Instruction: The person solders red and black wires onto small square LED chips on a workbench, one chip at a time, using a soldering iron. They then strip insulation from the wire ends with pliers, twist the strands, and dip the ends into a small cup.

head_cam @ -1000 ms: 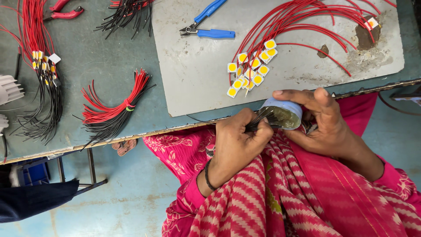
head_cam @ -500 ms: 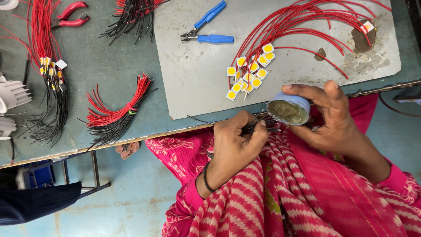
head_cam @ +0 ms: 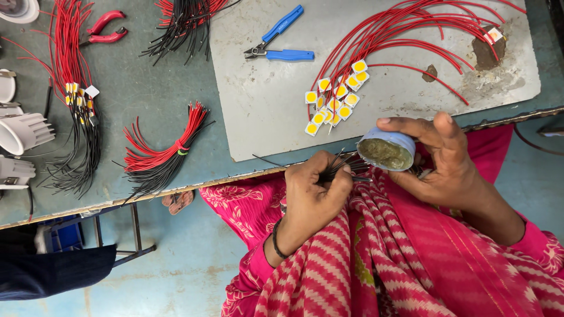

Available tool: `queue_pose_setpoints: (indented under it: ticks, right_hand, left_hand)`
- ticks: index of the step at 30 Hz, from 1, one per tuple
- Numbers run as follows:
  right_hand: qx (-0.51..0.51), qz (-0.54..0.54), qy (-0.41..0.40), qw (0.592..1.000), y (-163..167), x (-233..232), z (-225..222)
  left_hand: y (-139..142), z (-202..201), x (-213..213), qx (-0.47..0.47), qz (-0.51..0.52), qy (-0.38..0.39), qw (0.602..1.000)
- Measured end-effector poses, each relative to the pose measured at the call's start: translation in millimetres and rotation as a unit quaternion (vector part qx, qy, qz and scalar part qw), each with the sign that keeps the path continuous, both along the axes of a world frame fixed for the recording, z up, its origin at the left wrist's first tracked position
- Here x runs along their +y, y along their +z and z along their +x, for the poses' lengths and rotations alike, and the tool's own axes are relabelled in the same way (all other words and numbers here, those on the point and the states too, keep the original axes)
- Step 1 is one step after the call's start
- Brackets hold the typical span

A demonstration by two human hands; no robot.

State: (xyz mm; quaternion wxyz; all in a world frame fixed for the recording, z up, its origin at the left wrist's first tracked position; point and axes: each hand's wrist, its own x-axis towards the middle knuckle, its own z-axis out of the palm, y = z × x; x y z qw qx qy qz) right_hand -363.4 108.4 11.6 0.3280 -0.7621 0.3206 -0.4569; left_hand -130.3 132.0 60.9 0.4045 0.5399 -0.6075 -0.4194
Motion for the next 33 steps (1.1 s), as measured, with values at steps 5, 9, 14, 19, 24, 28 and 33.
queue_pose_setpoints:
  ticks: [5,9,14,19,24,28,33]
  right_hand:
    - [-0.014,0.015,0.002,1.0,0,3,0]
    - [-0.044,0.061,0.015,0.997,3,5,-3]
    - [-0.116,0.147,0.032,0.982,5,10,-4]
    - [-0.132,0.166,0.038,0.977,7,12,-4]
    - [-0.141,0.17,0.033,0.975,9,11,-2]
    - [-0.144,0.171,0.026,0.974,8,10,-3]
    - [-0.146,0.176,0.021,0.973,6,11,-4]
  left_hand:
    - [-3,3,-1,0.005,0.028,-0.006,1.0]
    - [-4,5,-1,0.008,0.026,-0.02,0.999]
    - [-5,10,2,-0.026,-0.055,-0.049,0.997]
    - [-7,12,3,-0.097,-0.172,-0.072,0.978]
    - [-14,11,3,-0.172,-0.234,-0.07,0.954]
    - [-19,10,3,-0.191,-0.28,-0.069,0.938]
    - [-23,11,2,-0.214,-0.324,-0.076,0.918]
